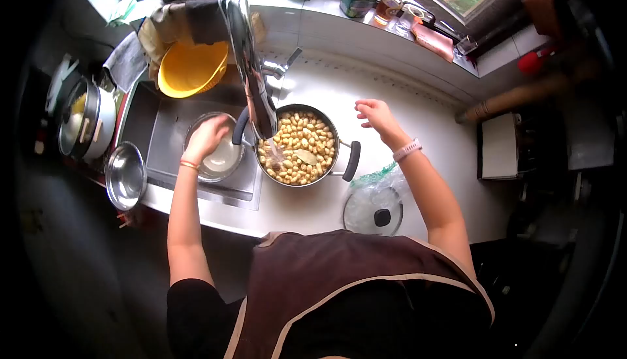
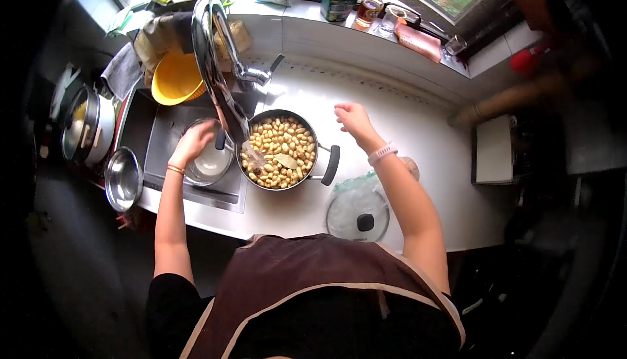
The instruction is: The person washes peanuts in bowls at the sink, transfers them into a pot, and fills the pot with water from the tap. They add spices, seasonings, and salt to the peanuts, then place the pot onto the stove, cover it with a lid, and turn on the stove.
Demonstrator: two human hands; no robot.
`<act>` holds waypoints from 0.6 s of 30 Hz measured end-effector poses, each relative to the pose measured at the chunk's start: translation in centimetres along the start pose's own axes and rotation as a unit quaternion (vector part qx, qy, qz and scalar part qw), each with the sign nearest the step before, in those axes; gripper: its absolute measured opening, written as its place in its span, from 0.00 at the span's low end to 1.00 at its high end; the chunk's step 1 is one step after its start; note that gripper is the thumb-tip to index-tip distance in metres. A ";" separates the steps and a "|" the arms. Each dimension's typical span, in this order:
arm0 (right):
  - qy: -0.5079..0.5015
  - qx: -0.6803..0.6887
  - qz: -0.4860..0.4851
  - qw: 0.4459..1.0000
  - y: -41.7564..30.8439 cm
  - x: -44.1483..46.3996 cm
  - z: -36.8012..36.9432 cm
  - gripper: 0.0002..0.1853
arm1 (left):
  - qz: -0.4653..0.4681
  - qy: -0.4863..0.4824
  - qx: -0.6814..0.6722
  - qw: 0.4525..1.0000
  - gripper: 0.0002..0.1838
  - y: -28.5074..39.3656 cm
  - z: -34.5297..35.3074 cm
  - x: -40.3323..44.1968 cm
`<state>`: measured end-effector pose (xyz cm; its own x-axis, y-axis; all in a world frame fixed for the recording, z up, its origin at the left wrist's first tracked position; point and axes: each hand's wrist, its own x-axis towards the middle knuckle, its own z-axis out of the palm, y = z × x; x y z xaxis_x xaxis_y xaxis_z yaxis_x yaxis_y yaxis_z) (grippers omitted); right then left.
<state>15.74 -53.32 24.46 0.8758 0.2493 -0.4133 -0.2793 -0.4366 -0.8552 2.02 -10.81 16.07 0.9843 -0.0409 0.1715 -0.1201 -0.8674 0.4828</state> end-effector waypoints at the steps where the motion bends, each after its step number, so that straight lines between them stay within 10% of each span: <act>1: -0.004 -0.008 -0.011 1.000 0.1 -1.3 0.0 0.20 | 0.003 0.015 -0.002 1.000 0.14 2.0 -1.1 2.5; 9: 0.147 -0.136 -0.116 0.973 4.5 -13.9 -4.3 0.19 | 0.393 -0.018 0.326 0.859 0.20 10.8 2.4 18.4; 18: 0.359 -0.054 0.004 0.932 11.1 -27.7 -18.8 0.15 | 0.318 -0.020 0.269 0.909 0.25 9.9 2.3 20.1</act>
<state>-4.19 -81.33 32.30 0.9221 -0.3804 -0.0702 -0.2796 -0.5300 -0.8006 20.89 -21.34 22.35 0.7425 -0.6281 0.2327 -0.5969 -0.7781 -0.1957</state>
